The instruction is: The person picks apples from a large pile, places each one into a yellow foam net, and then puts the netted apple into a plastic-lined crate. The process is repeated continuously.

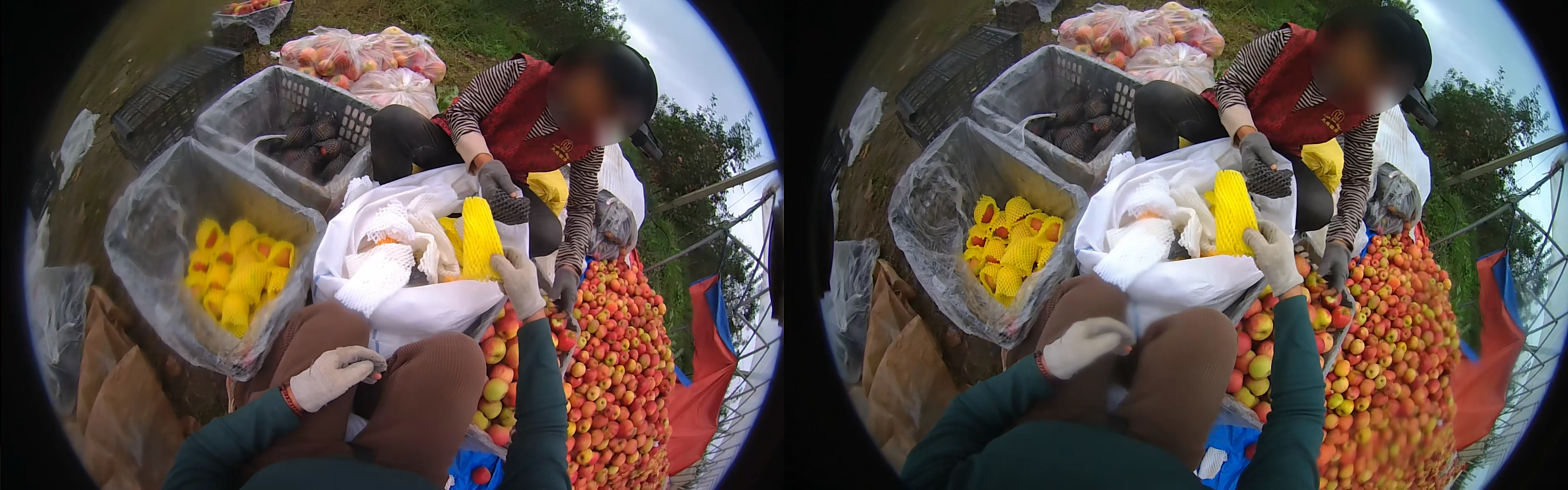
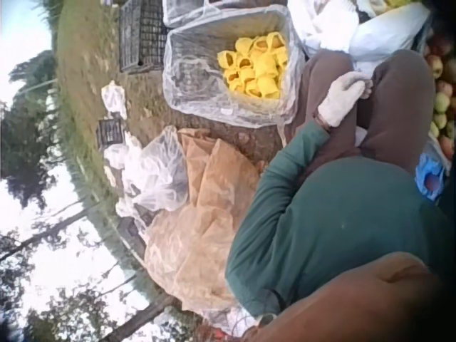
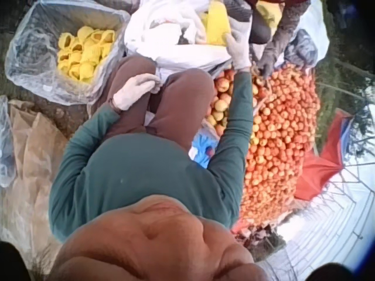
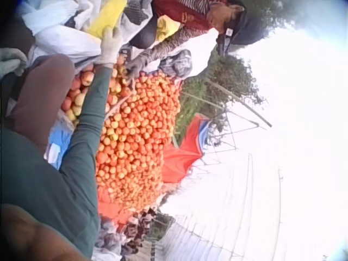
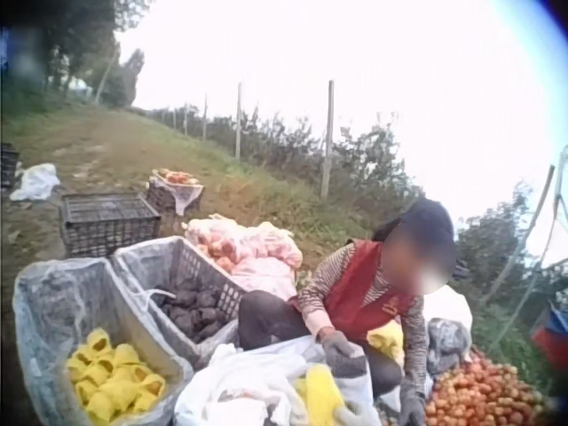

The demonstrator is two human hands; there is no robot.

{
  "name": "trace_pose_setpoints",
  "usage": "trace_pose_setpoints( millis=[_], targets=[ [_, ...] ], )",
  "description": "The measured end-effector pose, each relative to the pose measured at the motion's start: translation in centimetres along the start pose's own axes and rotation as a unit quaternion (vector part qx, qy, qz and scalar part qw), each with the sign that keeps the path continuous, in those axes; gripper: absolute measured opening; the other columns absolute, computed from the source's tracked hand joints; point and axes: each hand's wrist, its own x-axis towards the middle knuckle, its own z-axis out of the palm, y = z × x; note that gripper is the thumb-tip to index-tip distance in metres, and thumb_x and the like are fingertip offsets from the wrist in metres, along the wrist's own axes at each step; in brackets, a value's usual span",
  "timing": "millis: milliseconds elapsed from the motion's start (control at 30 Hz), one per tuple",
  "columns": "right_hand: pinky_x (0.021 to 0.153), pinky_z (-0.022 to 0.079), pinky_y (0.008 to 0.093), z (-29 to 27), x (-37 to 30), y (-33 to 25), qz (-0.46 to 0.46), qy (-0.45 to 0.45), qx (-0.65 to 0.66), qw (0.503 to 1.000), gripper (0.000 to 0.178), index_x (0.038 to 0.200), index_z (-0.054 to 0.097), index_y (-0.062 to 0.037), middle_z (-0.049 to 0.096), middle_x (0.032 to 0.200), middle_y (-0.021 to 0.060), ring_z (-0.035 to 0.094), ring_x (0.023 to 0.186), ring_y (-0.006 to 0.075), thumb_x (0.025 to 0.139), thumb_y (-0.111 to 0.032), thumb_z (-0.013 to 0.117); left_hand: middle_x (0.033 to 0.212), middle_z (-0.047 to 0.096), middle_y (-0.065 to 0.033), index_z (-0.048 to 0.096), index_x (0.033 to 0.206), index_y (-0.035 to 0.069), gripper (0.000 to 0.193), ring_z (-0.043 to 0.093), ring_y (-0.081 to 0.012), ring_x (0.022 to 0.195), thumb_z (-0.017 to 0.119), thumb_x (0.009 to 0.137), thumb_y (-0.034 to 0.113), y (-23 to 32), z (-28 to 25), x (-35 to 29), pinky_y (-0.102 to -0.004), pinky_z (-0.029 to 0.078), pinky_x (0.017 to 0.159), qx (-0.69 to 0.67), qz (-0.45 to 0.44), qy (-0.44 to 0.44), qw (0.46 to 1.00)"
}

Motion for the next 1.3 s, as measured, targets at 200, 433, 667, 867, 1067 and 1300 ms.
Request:
trace_pose_setpoints(
  millis=[200, 433, 667, 867, 1067, 1300],
  targets=[
    [0.071, 0.046, 0.0235, 2.7, -12.2, -7.6, 0.009, -0.095, 0.079, 0.992, 0.030, 0.110, 0.054, 0.0074, 0.063, 0.093, 0.0076, 0.057, 0.078, 0.0104, 0.084, -0.009, 0.056, 0.106, 0.062, -0.0131, 0.054, 0.114, -0.004, 0.031, 0.060, -0.0145, 0.095, 0.054, 0.084, 0.003, 7.2, 2.5, -0.6, -0.0270, 0.047, 0.086, 0.075, 0.327, 0.170, 0.927],
    [0.077, 0.048, 0.0280, 7.3, -21.0, -11.1, -0.162, -0.062, -0.161, 0.971, 0.033, 0.104, 0.057, 0.0070, 0.065, 0.087, 0.0110, 0.062, 0.085, 0.0162, 0.079, -0.015, 0.062, 0.106, 0.060, -0.0125, 0.053, 0.115, -0.004, 0.036, 0.057, -0.0188, 0.101, 0.059, 0.084, 0.013, 9.6, 3.7, -2.6, -0.0269, 0.044, 0.091, 0.205, 0.266, 0.079, 0.939],
    [0.058, 0.046, 0.0260, 7.9, -24.8, -9.5, -0.190, -0.027, 0.449, 0.872, 0.034, 0.104, 0.054, 0.0021, 0.061, 0.084, 0.0141, 0.057, 0.061, 0.0173, 0.091, -0.029, 0.052, 0.099, 0.060, -0.0119, 0.051, 0.114, -0.002, 0.027, 0.060, -0.0210, 0.094, 0.052, 0.090, 0.009, 7.5, 6.6, -6.6, -0.0316, 0.047, 0.087, -0.120, 0.154, -0.032, 0.980],
    [0.082, 0.044, 0.0233, 11.8, -25.3, -7.4, -0.141, -0.080, 0.391, 0.906, 0.045, 0.124, 0.047, 0.0051, 0.056, 0.109, 0.0070, 0.053, 0.096, 0.0099, 0.082, -0.005, 0.059, 0.104, 0.058, -0.0085, 0.059, 0.103, -0.004, 0.018, 0.057, -0.0156, 0.091, 0.053, 0.090, 0.006, 4.0, 7.0, -5.2, -0.0249, 0.044, 0.082, 0.048, 0.312, -0.024, 0.948],
    [0.065, 0.044, 0.0201, 11.5, -25.9, -4.9, -0.044, -0.148, 0.379, 0.913, 0.034, 0.113, 0.052, 0.0023, 0.059, 0.094, 0.0037, 0.052, 0.076, 0.0064, 0.083, -0.009, 0.062, 0.093, 0.059, -0.0070, 0.059, 0.102, -0.004, 0.017, 0.057, -0.0152, 0.083, 0.054, 0.089, 0.006, 3.4, 6.7, -5.1, -0.0257, 0.046, 0.075, 0.300, 0.386, 0.048, 0.871],
    [0.048, 0.035, 0.0195, 10.9, -25.8, -4.2, -0.006, -0.104, 0.691, 0.715, 0.010, 0.087, 0.050, -0.0049, 0.052, 0.070, 0.0038, 0.043, 0.051, 0.0086, 0.087, -0.014, 0.045, 0.103, 0.056, -0.0123, 0.047, 0.080, 0.004, 0.020, 0.052, -0.0195, 0.097, 0.056, 0.087, 0.021, 3.0, 7.0, -5.0, -0.0296, 0.043, 0.085, -0.203, 0.137, -0.207, 0.947]
  ],
)
